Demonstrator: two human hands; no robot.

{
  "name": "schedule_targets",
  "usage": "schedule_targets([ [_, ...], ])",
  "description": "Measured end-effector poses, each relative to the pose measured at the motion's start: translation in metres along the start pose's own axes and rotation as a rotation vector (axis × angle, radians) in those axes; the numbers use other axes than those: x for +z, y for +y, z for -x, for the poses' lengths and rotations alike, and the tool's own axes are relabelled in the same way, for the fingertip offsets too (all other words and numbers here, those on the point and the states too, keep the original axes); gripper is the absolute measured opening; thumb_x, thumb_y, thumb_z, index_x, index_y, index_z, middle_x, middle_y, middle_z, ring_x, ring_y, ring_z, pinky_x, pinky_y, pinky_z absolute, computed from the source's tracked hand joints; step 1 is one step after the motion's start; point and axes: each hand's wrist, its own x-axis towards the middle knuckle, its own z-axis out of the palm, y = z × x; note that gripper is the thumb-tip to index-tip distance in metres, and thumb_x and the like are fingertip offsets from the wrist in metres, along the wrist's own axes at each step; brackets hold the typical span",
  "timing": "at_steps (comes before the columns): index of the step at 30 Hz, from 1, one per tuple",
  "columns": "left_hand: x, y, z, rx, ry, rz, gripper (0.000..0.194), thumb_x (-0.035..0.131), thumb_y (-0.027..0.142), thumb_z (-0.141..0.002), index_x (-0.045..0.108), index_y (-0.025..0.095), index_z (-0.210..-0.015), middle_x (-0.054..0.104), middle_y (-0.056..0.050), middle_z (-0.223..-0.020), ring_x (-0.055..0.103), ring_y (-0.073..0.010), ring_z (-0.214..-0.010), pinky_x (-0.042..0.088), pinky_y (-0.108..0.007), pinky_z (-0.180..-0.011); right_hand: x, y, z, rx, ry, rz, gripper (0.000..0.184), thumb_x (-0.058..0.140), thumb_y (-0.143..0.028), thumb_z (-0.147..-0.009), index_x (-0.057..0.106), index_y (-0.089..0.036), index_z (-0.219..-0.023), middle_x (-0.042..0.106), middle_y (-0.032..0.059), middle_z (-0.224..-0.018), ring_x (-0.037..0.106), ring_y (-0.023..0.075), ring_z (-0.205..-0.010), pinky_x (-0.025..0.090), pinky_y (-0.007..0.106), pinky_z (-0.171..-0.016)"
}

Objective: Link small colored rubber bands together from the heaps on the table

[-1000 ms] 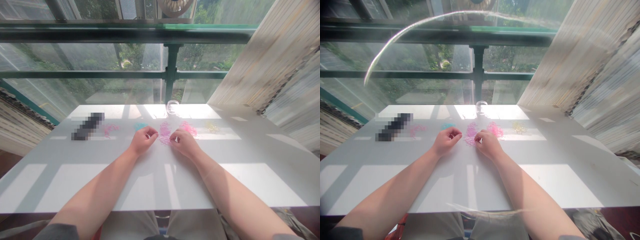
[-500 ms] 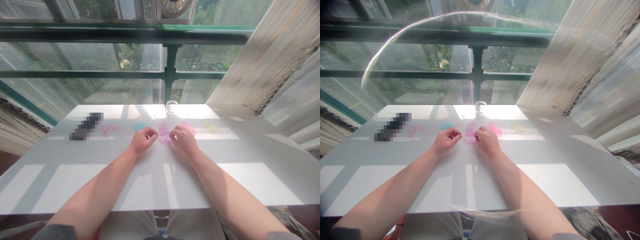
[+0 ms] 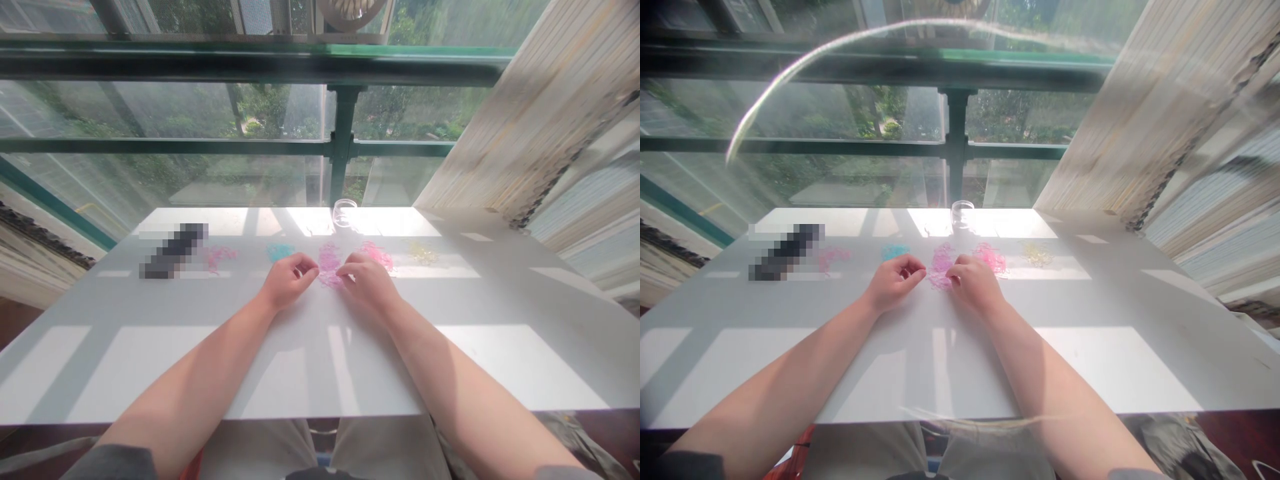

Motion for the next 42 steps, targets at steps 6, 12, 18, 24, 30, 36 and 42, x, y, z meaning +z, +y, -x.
schedule_targets([
  [6, 0.0, 0.0, 0.0, 0.003, -0.007, 0.001, 0.019, 0.056, 0.035, -0.077, 0.063, 0.018, -0.079, 0.066, -0.002, -0.074, 0.057, -0.0122, -0.062, 0.046, -0.023, -0.058, -0.002, 0.003, 0.002, 0.035, 0.001, -0.079, 0.03, 0.048, -0.004, -0.073, 0.072, -0.021, -0.077, 0.057, 0.005, -0.081, 0.055, 0.0153, -0.074, 0.041, 0.026, -0.066],
  [12, 0.0, -0.001, 0.0, 0.0, 0.012, -0.008, 0.018, 0.056, 0.034, -0.076, 0.063, 0.017, -0.078, 0.066, -0.002, -0.073, 0.057, -0.0122, -0.062, 0.045, -0.023, -0.058, -0.008, 0.008, 0.002, 0.229, 0.272, -0.308, 0.026, 0.042, -0.01, -0.078, 0.061, -0.019, -0.094, 0.055, 0.0038, -0.08, 0.053, 0.0149, -0.07, 0.042, 0.027, -0.066],
  [18, -0.004, -0.003, -0.001, -0.005, 0.024, -0.012, 0.02, 0.055, 0.036, -0.075, 0.063, 0.017, -0.079, 0.065, -0.003, -0.072, 0.058, -0.014, -0.065, 0.045, -0.024, -0.059, -0.019, 0.012, -0.003, 0.407, 0.638, -0.717, 0.011, 0.037, -0.019, -0.084, 0.047, -0.02, -0.087, 0.038, -0.0061, -0.05, 0.04, 0.0102, -0.044, 0.032, 0.022, -0.044],
  [24, -0.005, -0.007, -0.001, -0.002, 0.017, -0.041, 0.02, 0.055, 0.038, -0.077, 0.062, 0.018, -0.078, 0.064, -0.002, -0.071, 0.056, -0.0132, -0.062, 0.044, -0.024, -0.058, -0.032, 0.026, -0.003, 0.42, 0.656, -0.669, 0.013, 0.045, -0.026, -0.082, 0.056, -0.018, -0.084, 0.044, -0.0048, -0.052, 0.041, 0.0093, -0.046, 0.034, 0.021, -0.046],
  [30, -0.005, -0.01, -0.002, -0.011, 0.014, -0.042, 0.022, 0.056, 0.04, -0.077, 0.061, 0.018, -0.078, 0.063, -0.002, -0.07, 0.055, -0.0128, -0.06, 0.044, -0.024, -0.058, -0.017, 0.024, -0.001, 0.169, 0.058, -0.351, 0.01, 0.06, -0.015, -0.07, 0.067, -0.018, -0.076, 0.059, -0.0007, -0.067, 0.05, 0.0103, -0.059, 0.04, 0.023, -0.06],
  [36, -0.004, -0.008, -0.002, -0.019, 0.007, -0.055, 0.024, 0.056, 0.041, -0.077, 0.062, 0.018, -0.078, 0.064, -0.002, -0.07, 0.055, -0.0129, -0.06, 0.044, -0.024, -0.058, -0.004, 0.01, 0.001, 0.108, -0.072, -0.234, 0.015, 0.063, -0.014, -0.071, 0.07, -0.02, -0.083, 0.061, 0.0011, -0.077, 0.05, 0.0092, -0.06, 0.04, 0.023, -0.062],
  [42, -0.003, -0.005, -0.002, -0.023, -0.006, -0.031, 0.024, 0.055, 0.041, -0.076, 0.062, 0.018, -0.078, 0.064, -0.002, -0.071, 0.056, -0.0136, -0.062, 0.044, -0.024, -0.058, 0.0, 0.004, -0.001, 0.104, -0.073, -0.212, 0.011, 0.064, -0.013, -0.071, 0.069, -0.02, -0.078, 0.062, 0.0009, -0.078, 0.052, 0.0098, -0.063, 0.04, 0.023, -0.063],
])
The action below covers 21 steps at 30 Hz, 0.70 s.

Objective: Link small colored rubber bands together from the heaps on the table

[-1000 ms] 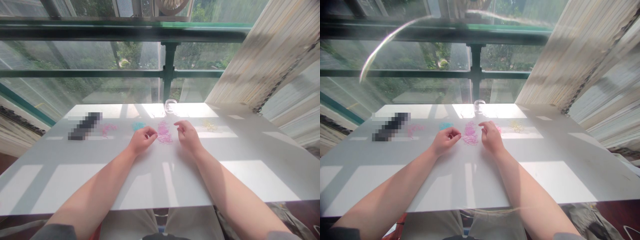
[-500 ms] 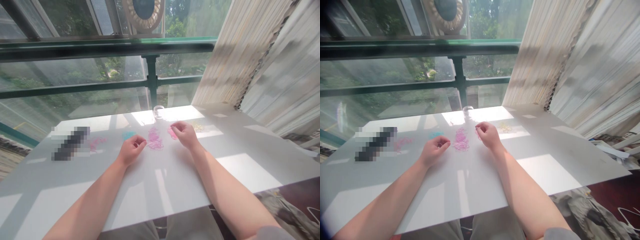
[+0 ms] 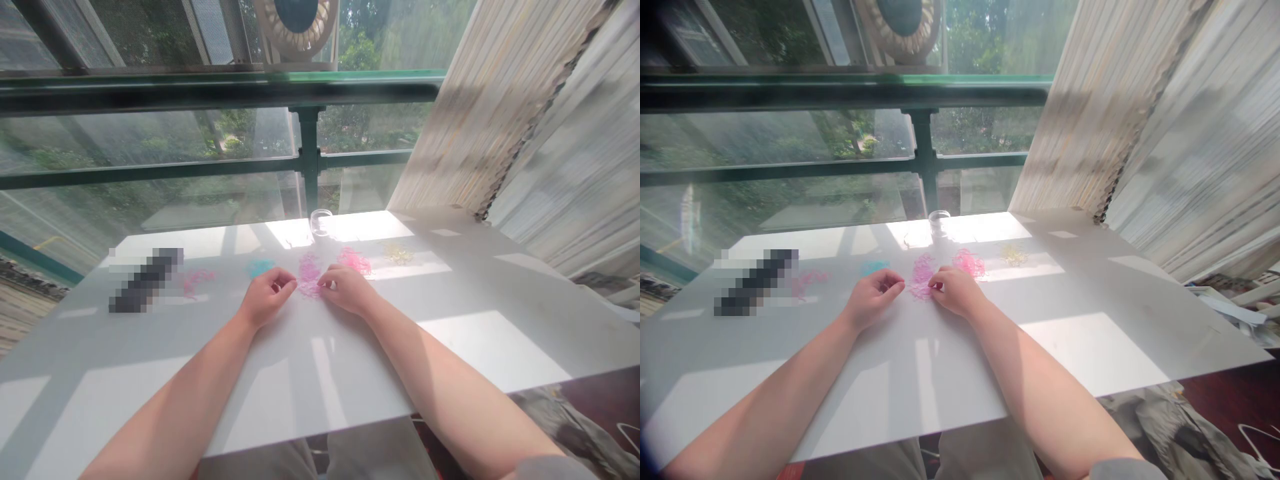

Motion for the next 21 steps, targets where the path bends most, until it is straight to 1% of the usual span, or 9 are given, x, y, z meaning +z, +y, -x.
schedule_targets([
  [4, 0.0, -0.001, 0.0, -0.007, -0.005, 0.011, 0.022, 0.056, 0.039, -0.077, 0.062, 0.019, -0.078, 0.064, -0.001, -0.071, 0.056, -0.0131, -0.061, 0.044, -0.024, -0.057, -0.003, 0.001, -0.001, -0.029, 0.033, -0.029, 0.011, 0.062, -0.012, -0.072, 0.069, -0.02, -0.075, 0.062, 0.0012, -0.077, 0.053, 0.0102, -0.063, 0.04, 0.023, -0.063],
  [6, -0.001, -0.001, 0.0, -0.018, -0.007, 0.013, 0.02, 0.056, 0.039, -0.077, 0.062, 0.019, -0.078, 0.064, -0.001, -0.071, 0.055, -0.0126, -0.061, 0.043, -0.023, -0.057, -0.013, 0.007, -0.001, -0.037, 0.085, -0.034, 0.012, 0.06, -0.013, -0.072, 0.069, -0.019, -0.075, 0.062, 0.0013, -0.075, 0.052, 0.0103, -0.063, 0.041, 0.022, -0.062],
  [7, -0.001, -0.001, 0.0, -0.025, -0.006, 0.013, 0.02, 0.056, 0.038, -0.077, 0.062, 0.019, -0.078, 0.064, -0.001, -0.071, 0.055, -0.0125, -0.061, 0.043, -0.023, -0.057, -0.02, 0.011, -0.001, -0.022, 0.136, -0.031, 0.012, 0.059, -0.013, -0.072, 0.069, -0.019, -0.074, 0.061, 0.0013, -0.075, 0.052, 0.0104, -0.063, 0.041, 0.022, -0.062],
  [8, -0.002, 0.0, 0.0, -0.029, -0.005, 0.015, 0.019, 0.056, 0.038, -0.077, 0.062, 0.019, -0.078, 0.064, -0.001, -0.071, 0.055, -0.0125, -0.061, 0.043, -0.023, -0.058, -0.027, 0.017, 0.0, 0.006, 0.197, -0.022, 0.013, 0.057, -0.014, -0.073, 0.069, -0.019, -0.074, 0.061, 0.0014, -0.074, 0.052, 0.0106, -0.062, 0.041, 0.023, -0.062],
  [10, -0.002, 0.0, 0.0, -0.033, -0.003, 0.019, 0.019, 0.056, 0.038, -0.077, 0.062, 0.019, -0.078, 0.064, -0.001, -0.071, 0.056, -0.0129, -0.062, 0.043, -0.024, -0.058, -0.043, 0.029, 0.002, 0.124, 0.346, 0.012, 0.015, 0.054, -0.017, -0.073, 0.07, -0.02, -0.073, 0.062, 0.0014, -0.076, 0.051, 0.0109, -0.06, 0.041, 0.024, -0.062],
  [11, -0.003, 0.001, 0.0, -0.033, -0.002, 0.022, 0.019, 0.056, 0.038, -0.077, 0.062, 0.02, -0.078, 0.064, -0.001, -0.071, 0.056, -0.0131, -0.062, 0.043, -0.024, -0.058, -0.049, 0.036, 0.003, 0.181, 0.372, 0.039, 0.016, 0.054, -0.018, -0.072, 0.07, -0.02, -0.073, 0.063, 0.0013, -0.077, 0.052, 0.0114, -0.06, 0.041, 0.024, -0.062],
  [13, -0.003, 0.001, 0.0, -0.033, 0.004, 0.027, 0.02, 0.057, 0.039, -0.076, 0.062, 0.02, -0.078, 0.064, -0.001, -0.071, 0.056, -0.0134, -0.062, 0.044, -0.024, -0.059, -0.057, 0.047, 0.006, 0.275, 0.351, 0.074, 0.017, 0.054, -0.019, -0.07, 0.07, -0.021, -0.071, 0.065, 0.0012, -0.077, 0.053, 0.0128, -0.062, 0.042, 0.025, -0.062],
  [16, -0.004, 0.001, 0.0, -0.03, 0.018, 0.031, 0.021, 0.057, 0.039, -0.076, 0.063, 0.02, -0.077, 0.065, -0.001, -0.07, 0.057, -0.0136, -0.062, 0.044, -0.024, -0.059, -0.058, 0.056, 0.01, 0.345, 0.31, 0.067, 0.018, 0.053, -0.018, -0.067, 0.07, -0.021, -0.07, 0.066, 0.0015, -0.079, 0.054, 0.0137, -0.064, 0.042, 0.024, -0.059],
  [21, -0.004, -0.002, -0.001, -0.02, 0.034, 0.026, 0.024, 0.055, 0.042, -0.076, 0.062, 0.019, -0.077, 0.064, -0.001, -0.071, 0.056, -0.014, -0.063, 0.045, -0.024, -0.06, -0.054, 0.054, 0.015, 0.444, 0.287, 0.041, 0.018, 0.054, -0.014, -0.061, 0.069, -0.02, -0.07, 0.066, 0.0019, -0.078, 0.055, 0.0122, -0.06, 0.04, 0.022, -0.054],
])
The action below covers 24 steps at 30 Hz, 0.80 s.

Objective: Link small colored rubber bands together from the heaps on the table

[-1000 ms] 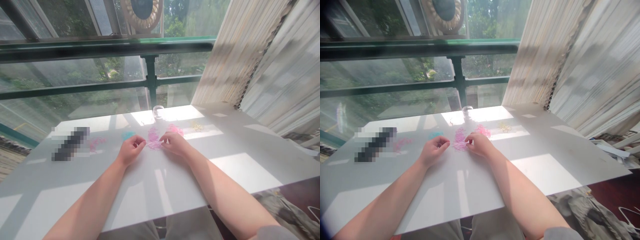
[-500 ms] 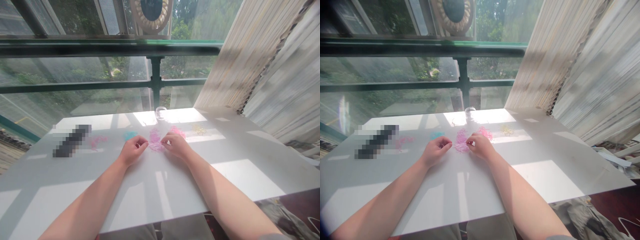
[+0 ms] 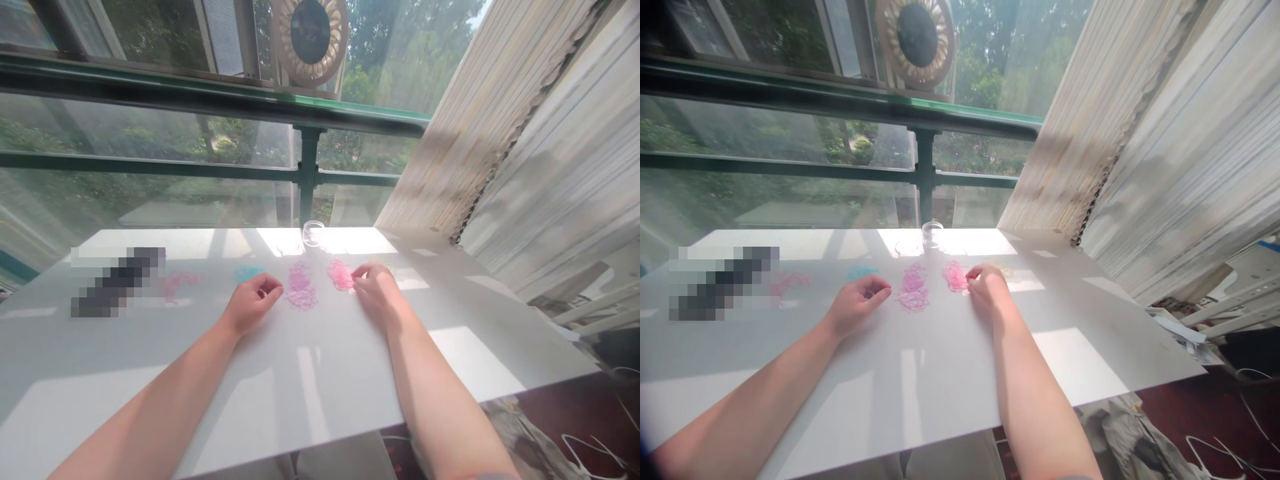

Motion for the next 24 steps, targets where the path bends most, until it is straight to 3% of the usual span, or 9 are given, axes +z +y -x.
schedule_targets([
  [4, -0.001, 0.0, 0.0, -0.023, -0.015, -0.008, 0.027, 0.054, 0.044, -0.076, 0.062, 0.018, -0.079, 0.064, -0.002, -0.071, 0.056, -0.0142, -0.064, 0.045, -0.025, -0.061, -0.001, 0.0, 0.001, 0.083, -0.058, -0.03, 0.022, 0.054, -0.013, -0.06, 0.07, -0.02, -0.073, 0.066, 0.0007, -0.077, 0.055, 0.0109, -0.059, 0.041, 0.021, -0.054],
  [11, -0.001, 0.0, -0.001, -0.052, -0.001, 0.001, 0.027, 0.057, 0.044, -0.075, 0.062, 0.018, -0.077, 0.062, -0.001, -0.069, 0.054, -0.0131, -0.062, 0.044, -0.024, -0.061, -0.006, 0.009, -0.01, 0.061, -0.016, -0.138, 0.029, 0.047, -0.015, -0.065, 0.071, -0.019, -0.081, 0.066, 0.0026, -0.077, 0.055, 0.0124, -0.06, 0.042, 0.023, -0.056],
  [18, 0.0, -0.005, -0.001, -0.054, 0.012, 0.021, 0.025, 0.057, 0.043, -0.075, 0.061, 0.018, -0.078, 0.061, 0.0, -0.07, 0.055, -0.0133, -0.064, 0.044, -0.024, -0.062, -0.011, 0.008, -0.016, 0.049, 0.102, -0.195, 0.03, 0.044, -0.02, -0.069, 0.068, -0.016, -0.087, 0.067, 0.0039, -0.078, 0.057, 0.0136, -0.064, 0.043, 0.024, -0.061],
  [24, 0.002, -0.007, -0.002, -0.042, 0.039, 0.041, 0.024, 0.058, 0.041, -0.074, 0.061, 0.017, -0.077, 0.062, -0.001, -0.071, 0.055, -0.0135, -0.065, 0.043, -0.024, -0.063, -0.001, -0.001, -0.008, 0.024, 0.208, -0.273, 0.026, 0.046, -0.028, -0.073, 0.066, -0.016, -0.085, 0.064, 0.0032, -0.068, 0.057, 0.015, -0.064, 0.042, 0.025, -0.06],
])
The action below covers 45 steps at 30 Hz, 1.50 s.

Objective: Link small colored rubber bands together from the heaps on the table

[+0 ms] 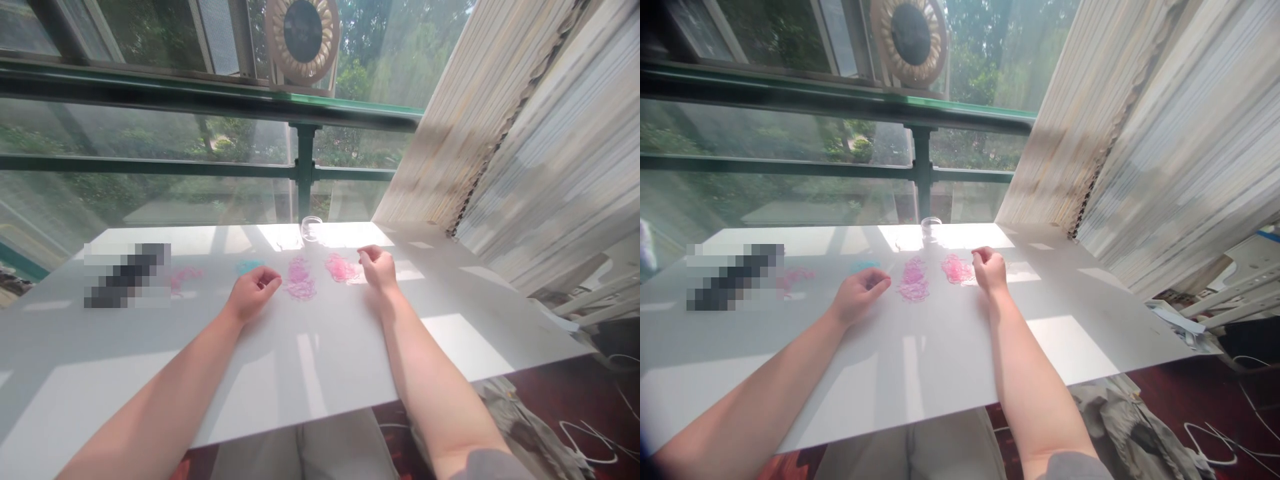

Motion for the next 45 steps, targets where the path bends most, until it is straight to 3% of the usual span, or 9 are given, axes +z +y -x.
schedule_targets([
  [2, 0.001, -0.001, 0.0, 0.002, 0.004, 0.007, 0.024, 0.059, 0.041, -0.074, 0.061, 0.017, -0.077, 0.062, -0.001, -0.071, 0.055, -0.0138, -0.066, 0.043, -0.025, -0.063, 0.007, -0.005, 0.009, -0.06, -0.099, 0.005, 0.023, 0.049, -0.03, -0.073, 0.066, -0.016, -0.08, 0.063, 0.0023, -0.066, 0.055, 0.014, -0.061, 0.041, 0.024, -0.058],
  [7, 0.002, -0.002, 0.002, -0.007, 0.006, -0.008, 0.024, 0.058, 0.04, -0.074, 0.062, 0.017, -0.078, 0.063, -0.002, -0.072, 0.056, -0.0141, -0.066, 0.043, -0.025, -0.062, 0.024, -0.019, 0.032, -0.244, -0.482, 0.079, 0.017, 0.052, -0.025, -0.072, 0.066, -0.017, -0.076, 0.061, -0.0004, -0.062, 0.051, 0.011, -0.056, 0.038, 0.022, -0.054],
  [10, 0.003, -0.003, 0.003, -0.006, 0.034, 0.0, 0.024, 0.057, 0.039, -0.074, 0.062, 0.017, -0.078, 0.064, -0.002, -0.073, 0.056, -0.0143, -0.066, 0.043, -0.025, -0.061, 0.031, -0.023, 0.04, -0.27, -0.56, 0.162, 0.015, 0.054, -0.023, -0.072, 0.066, -0.019, -0.079, 0.061, -0.0006, -0.065, 0.052, 0.0108, -0.059, 0.038, 0.021, -0.056],
  [19, 0.005, -0.013, 0.0, 0.008, 0.05, -0.051, 0.026, 0.055, 0.041, -0.074, 0.062, 0.016, -0.079, 0.063, -0.002, -0.074, 0.055, -0.0147, -0.067, 0.043, -0.025, -0.063, 0.039, -0.029, 0.048, -0.295, -0.523, 0.326, 0.012, 0.053, -0.022, -0.074, 0.064, -0.02, -0.077, 0.06, -0.0013, -0.064, 0.05, 0.0115, -0.059, 0.034, 0.022, -0.056],
  [31, 0.01, 0.003, 0.006, 0.037, -0.021, -0.358, 0.022, 0.051, 0.036, -0.074, 0.064, 0.019, -0.079, 0.055, 0.001, -0.06, 0.05, -0.0138, -0.06, 0.037, -0.025, -0.057, 0.041, -0.041, 0.075, -0.294, -0.49, 0.426, 0.018, 0.056, -0.03, -0.077, 0.066, -0.024, -0.091, 0.061, -0.0004, -0.063, 0.052, 0.0137, -0.06, 0.031, 0.023, -0.056],
  [45, 0.01, 0.012, 0.023, 0.04, -0.07, -0.539, 0.02, 0.051, 0.032, -0.074, 0.065, 0.018, -0.08, 0.06, -0.002, -0.065, 0.055, -0.0164, -0.064, 0.037, -0.026, -0.059, 0.046, -0.037, 0.075, -0.287, -0.435, 0.406, 0.01, 0.053, -0.023, -0.077, 0.062, -0.021, -0.081, 0.064, 0.0014, -0.072, 0.052, 0.0144, -0.065, 0.031, 0.023, -0.057],
])
